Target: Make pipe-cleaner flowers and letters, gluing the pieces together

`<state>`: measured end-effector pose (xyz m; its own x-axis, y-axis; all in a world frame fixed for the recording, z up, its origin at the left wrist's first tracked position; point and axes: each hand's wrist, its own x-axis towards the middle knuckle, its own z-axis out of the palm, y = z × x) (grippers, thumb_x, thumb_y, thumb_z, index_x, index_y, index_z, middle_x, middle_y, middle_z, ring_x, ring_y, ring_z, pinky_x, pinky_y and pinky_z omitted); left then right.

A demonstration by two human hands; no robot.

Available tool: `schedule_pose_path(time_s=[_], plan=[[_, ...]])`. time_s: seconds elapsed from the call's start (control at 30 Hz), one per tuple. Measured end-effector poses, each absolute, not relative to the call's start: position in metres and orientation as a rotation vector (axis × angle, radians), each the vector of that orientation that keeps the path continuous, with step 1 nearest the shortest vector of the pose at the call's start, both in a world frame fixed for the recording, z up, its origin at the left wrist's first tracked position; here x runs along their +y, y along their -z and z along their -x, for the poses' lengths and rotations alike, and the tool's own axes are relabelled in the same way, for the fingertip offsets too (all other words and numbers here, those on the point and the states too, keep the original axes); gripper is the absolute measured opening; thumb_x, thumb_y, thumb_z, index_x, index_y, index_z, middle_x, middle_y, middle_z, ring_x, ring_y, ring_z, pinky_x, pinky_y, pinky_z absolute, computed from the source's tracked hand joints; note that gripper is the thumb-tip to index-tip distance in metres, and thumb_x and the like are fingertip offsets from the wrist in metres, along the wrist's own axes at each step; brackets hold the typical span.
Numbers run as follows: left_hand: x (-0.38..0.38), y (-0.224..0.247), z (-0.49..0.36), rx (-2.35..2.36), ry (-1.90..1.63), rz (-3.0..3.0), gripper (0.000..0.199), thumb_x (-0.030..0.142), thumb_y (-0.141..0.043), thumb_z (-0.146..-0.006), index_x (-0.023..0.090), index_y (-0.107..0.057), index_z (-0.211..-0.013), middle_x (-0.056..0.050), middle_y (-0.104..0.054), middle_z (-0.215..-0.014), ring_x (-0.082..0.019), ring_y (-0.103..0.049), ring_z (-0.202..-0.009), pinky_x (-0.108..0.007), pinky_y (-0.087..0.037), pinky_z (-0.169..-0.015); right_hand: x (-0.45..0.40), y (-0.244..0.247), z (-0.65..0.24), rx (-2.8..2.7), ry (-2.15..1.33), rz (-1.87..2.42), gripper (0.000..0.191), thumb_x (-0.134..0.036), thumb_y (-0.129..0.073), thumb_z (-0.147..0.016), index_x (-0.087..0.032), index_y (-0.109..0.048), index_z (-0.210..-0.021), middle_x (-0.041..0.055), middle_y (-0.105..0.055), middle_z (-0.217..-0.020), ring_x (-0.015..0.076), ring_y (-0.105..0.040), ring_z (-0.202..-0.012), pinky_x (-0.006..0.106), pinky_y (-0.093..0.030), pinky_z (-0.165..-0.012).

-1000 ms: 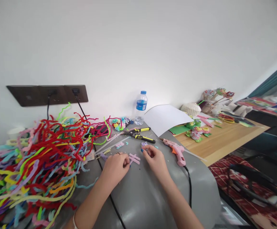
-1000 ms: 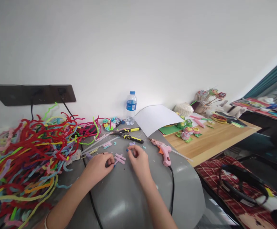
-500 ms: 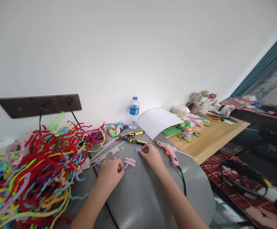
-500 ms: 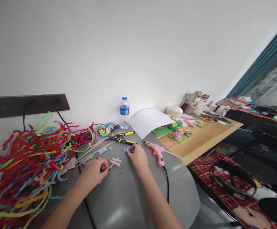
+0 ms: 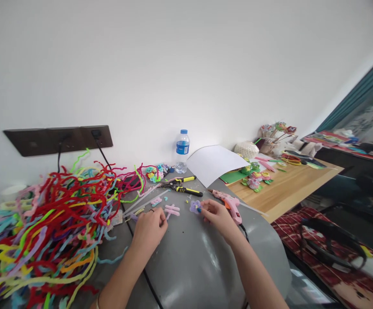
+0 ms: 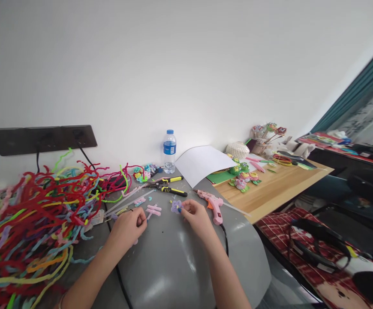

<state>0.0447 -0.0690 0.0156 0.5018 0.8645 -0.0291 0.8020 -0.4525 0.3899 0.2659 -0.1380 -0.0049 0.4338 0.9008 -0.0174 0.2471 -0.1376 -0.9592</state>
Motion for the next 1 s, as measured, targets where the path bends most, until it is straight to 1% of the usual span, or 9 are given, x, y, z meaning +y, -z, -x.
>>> schedule_pose_path(time_s=[0.1, 0.27, 0.33, 0.43, 0.67, 1.0], plan=[[-0.069, -0.013, -0.046, 1.418, -0.234, -2.393, 0.010, 0.014, -0.055, -0.085, 0.021, -0.060, -0.080, -0.001, -0.069, -0.076, -0.018, -0.067, -0.079, -0.027, -0.037, -0.069, -0.150, 0.006, -0.257, -1.008, -0.916, 1.619, 0.024, -0.040, -0.067, -0.066, -0.018, -0.068, -0.076, 0.0000, -0.064, -0.059, 0.0129, -0.054, -0.045, 0.023, -0.035, -0.042], [-0.067, -0.010, -0.043, 1.423, -0.239, -2.381, 0.008, 0.017, -0.055, -0.087, 0.021, -0.061, -0.083, -0.001, -0.070, -0.078, -0.019, -0.068, -0.081, -0.029, -0.038, -0.075, -0.154, 0.013, -0.231, -0.981, -1.218, 1.576, 0.015, -0.028, -0.068, -0.063, -0.017, -0.068, -0.072, -0.0004, -0.068, -0.058, 0.0107, -0.055, -0.043, 0.020, -0.036, -0.042], [-0.065, -0.011, -0.040, 1.408, -0.241, -2.369, 0.006, 0.019, -0.057, -0.087, 0.021, -0.062, -0.086, -0.001, -0.070, -0.079, -0.019, -0.068, -0.082, -0.029, -0.038, -0.076, -0.150, 0.017, -0.219, -0.954, -1.215, 1.563, 0.014, -0.027, -0.068, -0.061, -0.017, -0.065, -0.070, -0.0019, -0.067, -0.054, 0.0109, -0.056, -0.041, 0.020, -0.037, -0.041], [-0.063, -0.014, -0.035, 1.396, -0.232, -2.357, 0.007, 0.018, -0.059, -0.084, 0.022, -0.064, -0.088, -0.002, -0.072, -0.083, -0.021, -0.068, -0.086, -0.031, -0.039, -0.077, -0.143, 0.022, -0.207, -0.927, -1.150, 1.549, 0.015, -0.027, -0.067, -0.060, -0.019, -0.060, -0.070, -0.0031, -0.066, -0.053, 0.0120, -0.059, -0.040, 0.020, -0.038, -0.039], [-0.061, -0.010, -0.036, 1.335, -0.241, -2.391, 0.012, 0.015, -0.056, -0.084, 0.021, -0.066, -0.085, -0.002, -0.072, -0.086, -0.021, -0.067, -0.089, -0.033, -0.040, -0.082, -0.132, 0.027, -0.203, -0.928, -1.041, 1.571, 0.014, -0.030, -0.065, -0.061, -0.019, -0.059, -0.068, -0.0047, -0.061, -0.050, 0.0130, -0.061, -0.041, 0.022, -0.045, -0.043], [-0.064, -0.006, -0.040, 1.283, -0.230, -2.402, 0.014, 0.013, -0.055, -0.084, 0.021, -0.067, -0.084, -0.002, -0.072, -0.088, -0.021, -0.066, -0.086, -0.035, -0.038, -0.081, -0.127, 0.025, -0.201, -0.962, -0.976, 1.645, 0.008, -0.026, -0.059, -0.063, -0.020, -0.057, -0.068, -0.0047, -0.060, -0.051, 0.0127, -0.062, -0.041, 0.021, -0.046, -0.042]])
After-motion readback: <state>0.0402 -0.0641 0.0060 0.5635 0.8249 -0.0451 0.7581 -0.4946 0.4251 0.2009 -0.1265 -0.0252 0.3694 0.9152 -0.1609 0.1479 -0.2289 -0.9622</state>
